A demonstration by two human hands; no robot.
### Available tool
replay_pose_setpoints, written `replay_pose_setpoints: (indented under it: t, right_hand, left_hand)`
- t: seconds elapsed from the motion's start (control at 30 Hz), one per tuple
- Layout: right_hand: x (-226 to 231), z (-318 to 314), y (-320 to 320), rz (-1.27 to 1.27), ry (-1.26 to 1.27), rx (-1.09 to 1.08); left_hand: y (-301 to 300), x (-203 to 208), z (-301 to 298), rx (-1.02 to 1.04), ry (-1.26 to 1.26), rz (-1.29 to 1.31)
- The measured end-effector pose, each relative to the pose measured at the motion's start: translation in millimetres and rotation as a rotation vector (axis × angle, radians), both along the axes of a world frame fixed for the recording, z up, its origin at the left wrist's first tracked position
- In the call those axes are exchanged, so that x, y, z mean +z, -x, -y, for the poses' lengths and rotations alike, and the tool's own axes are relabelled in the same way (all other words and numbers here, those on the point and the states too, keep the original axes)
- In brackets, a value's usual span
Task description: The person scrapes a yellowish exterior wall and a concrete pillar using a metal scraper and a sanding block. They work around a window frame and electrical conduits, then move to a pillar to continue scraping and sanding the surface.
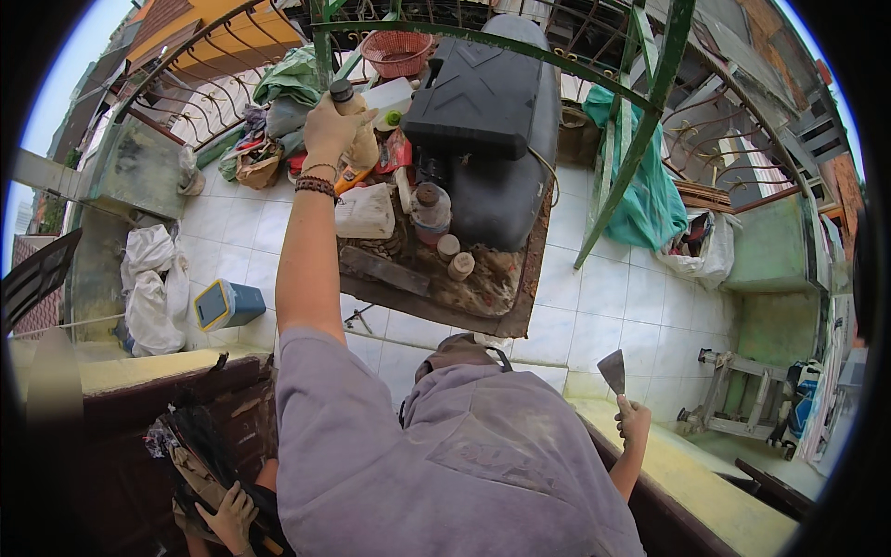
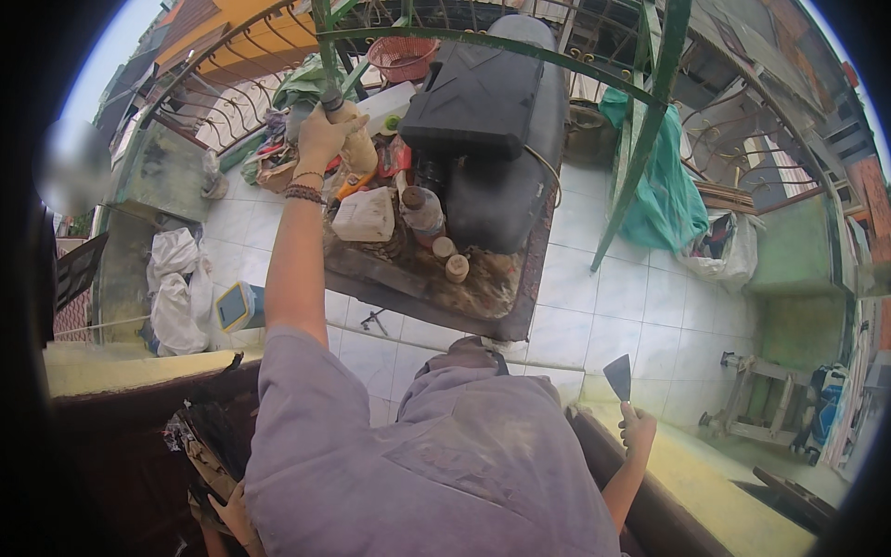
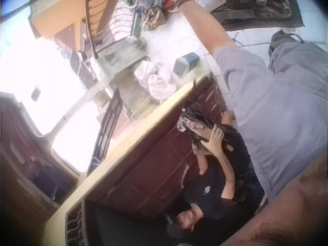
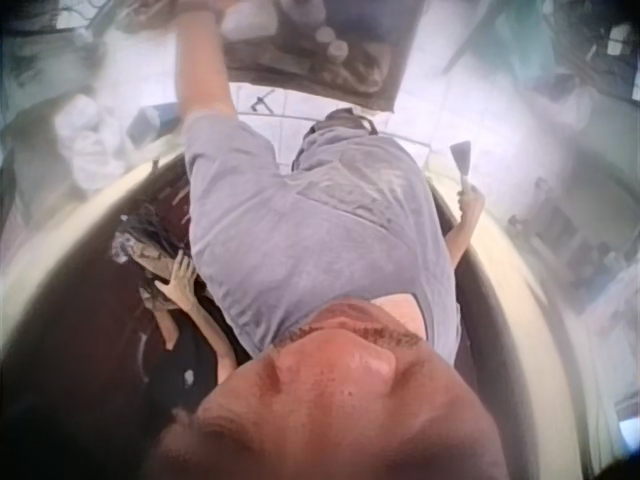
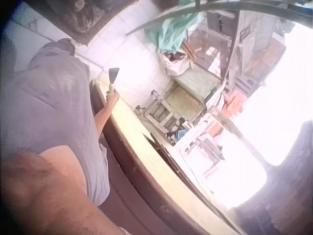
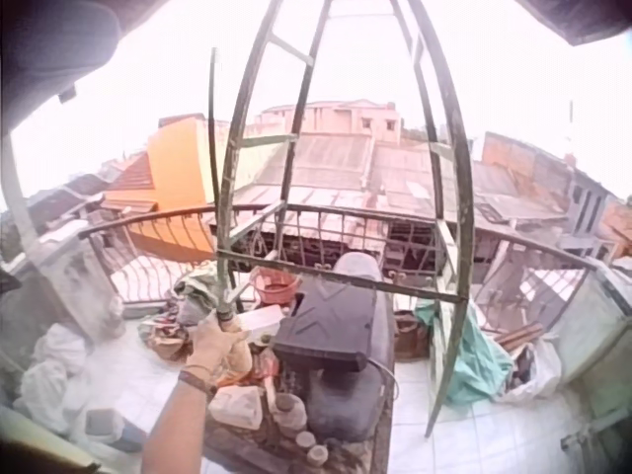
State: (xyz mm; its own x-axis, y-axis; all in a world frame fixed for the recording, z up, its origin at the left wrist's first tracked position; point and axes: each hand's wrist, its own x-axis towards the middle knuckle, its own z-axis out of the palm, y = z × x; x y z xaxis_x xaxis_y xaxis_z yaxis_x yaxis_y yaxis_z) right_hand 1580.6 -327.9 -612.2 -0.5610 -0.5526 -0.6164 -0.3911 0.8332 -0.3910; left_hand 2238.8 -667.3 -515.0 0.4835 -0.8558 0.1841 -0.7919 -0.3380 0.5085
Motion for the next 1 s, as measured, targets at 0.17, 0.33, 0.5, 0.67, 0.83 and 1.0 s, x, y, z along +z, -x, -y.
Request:
replay_pose_setpoints:
  t: [0.17, 0.33, 0.5, 0.67, 0.83, 1.0]
  right_hand:
    - [-5.3, -17.3, 6.1, -0.002, -0.015, -0.039]
    - [-14.1, -32.2, 12.8, -0.039, -0.020, -0.019]
    - [-10.5, -31.8, 12.8, -0.040, -0.027, -0.020]
    - [-3.0, -22.2, 9.9, 0.000, -0.042, -0.028]
    - [-0.1, -7.6, 17.0, 0.014, -0.095, 0.015]
    - [0.1, 8.0, 29.7, 0.011, -0.068, 0.084]
  left_hand:
    - [29.3, -25.9, 12.9, -0.124, -0.222, 0.039]
    - [51.0, -56.2, 19.7, -0.337, -0.347, 0.033]
    - [61.2, -91.4, 13.7, -0.353, -0.239, -0.056]
    - [63.0, -124.3, -9.1, -0.222, -0.056, -0.091]
    - [59.2, -125.2, -42.7, -0.139, 0.024, -0.169]
    - [68.2, -95.4, -85.2, -0.001, 0.126, -0.262]
